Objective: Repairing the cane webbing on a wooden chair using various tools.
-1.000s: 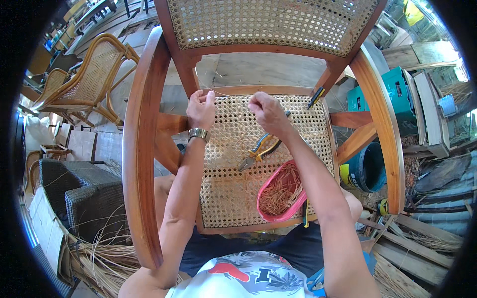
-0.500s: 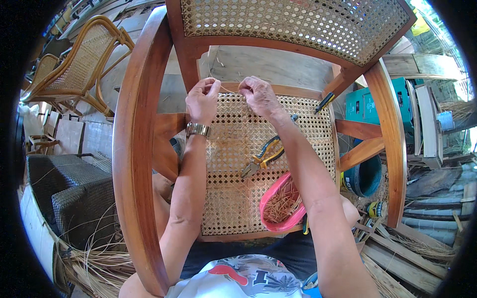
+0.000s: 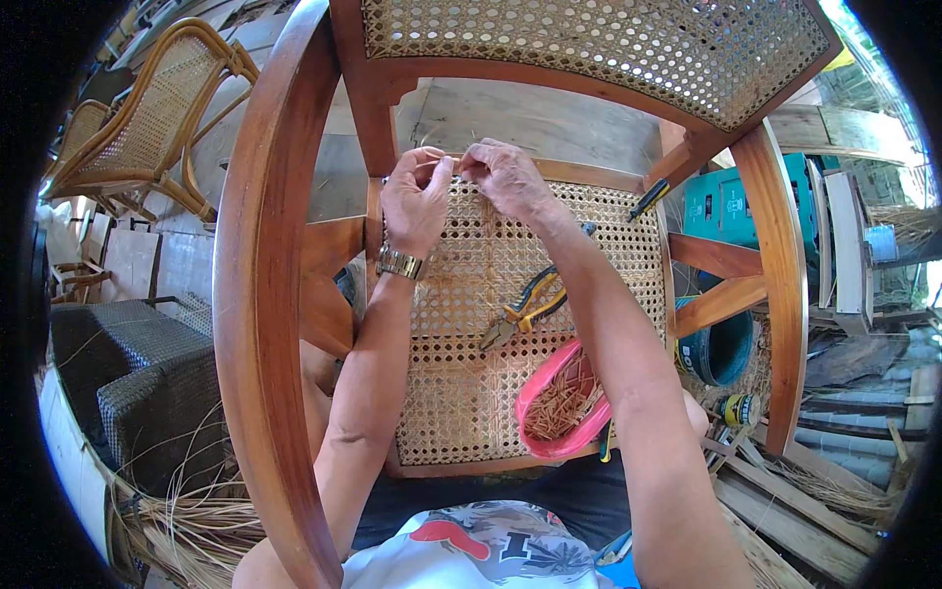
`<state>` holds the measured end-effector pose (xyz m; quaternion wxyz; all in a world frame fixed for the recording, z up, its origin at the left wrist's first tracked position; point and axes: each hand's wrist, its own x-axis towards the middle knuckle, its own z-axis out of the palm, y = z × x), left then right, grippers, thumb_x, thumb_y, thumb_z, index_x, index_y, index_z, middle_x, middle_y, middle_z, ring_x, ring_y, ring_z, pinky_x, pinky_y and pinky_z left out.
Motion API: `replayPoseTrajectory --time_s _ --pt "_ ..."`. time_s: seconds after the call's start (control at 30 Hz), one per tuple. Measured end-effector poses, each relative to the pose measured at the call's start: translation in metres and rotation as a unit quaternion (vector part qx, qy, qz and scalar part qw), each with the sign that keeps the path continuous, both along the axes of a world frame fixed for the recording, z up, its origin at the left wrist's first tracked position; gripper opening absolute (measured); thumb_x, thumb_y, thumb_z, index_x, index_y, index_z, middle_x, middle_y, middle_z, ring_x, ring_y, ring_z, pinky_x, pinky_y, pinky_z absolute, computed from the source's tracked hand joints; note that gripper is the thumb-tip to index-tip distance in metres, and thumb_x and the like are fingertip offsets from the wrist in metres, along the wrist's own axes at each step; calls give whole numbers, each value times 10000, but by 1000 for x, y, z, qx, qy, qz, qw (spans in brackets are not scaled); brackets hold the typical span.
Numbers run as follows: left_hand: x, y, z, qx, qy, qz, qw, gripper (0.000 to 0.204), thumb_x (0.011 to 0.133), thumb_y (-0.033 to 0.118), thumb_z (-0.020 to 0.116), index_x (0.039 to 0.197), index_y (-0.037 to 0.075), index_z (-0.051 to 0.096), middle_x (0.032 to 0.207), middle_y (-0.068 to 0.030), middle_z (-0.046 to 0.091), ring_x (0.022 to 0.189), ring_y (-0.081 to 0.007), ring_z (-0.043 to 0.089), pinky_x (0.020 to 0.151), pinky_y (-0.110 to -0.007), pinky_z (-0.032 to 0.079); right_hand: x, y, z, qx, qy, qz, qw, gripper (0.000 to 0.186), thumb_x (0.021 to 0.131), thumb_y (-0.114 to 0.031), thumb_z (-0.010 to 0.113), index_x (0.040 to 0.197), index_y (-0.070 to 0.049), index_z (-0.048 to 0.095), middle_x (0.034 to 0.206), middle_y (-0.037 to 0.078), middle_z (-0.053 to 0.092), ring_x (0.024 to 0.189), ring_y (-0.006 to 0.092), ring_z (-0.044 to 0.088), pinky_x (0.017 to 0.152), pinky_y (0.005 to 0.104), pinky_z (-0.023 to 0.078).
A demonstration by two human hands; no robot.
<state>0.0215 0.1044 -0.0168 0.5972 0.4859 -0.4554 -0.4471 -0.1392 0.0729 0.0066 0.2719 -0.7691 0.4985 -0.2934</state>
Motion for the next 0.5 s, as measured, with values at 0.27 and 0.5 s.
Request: replayPoseTrajectory --time_s 0.27,0.5 --pt "0 -3 2 -30 -9 23 999 159 1031 136 628 1067 -12 672 933 -60 770 832 -90 696 746 -257 546 7 4 1 -29 76 -16 997 117 943 -130 643 956 -25 691 960 141 662 909 369 669 819 455 530" --pt "0 -2 1 -44 -18 32 998 146 1031 127 626 1091 2 671 952 -70 776 839 -103 706 756 -262 550 17 15 0 -62 119 -69 989 142 945 -178 654 984 -46 692 1019 157 672 974 376 678 859 461 548"
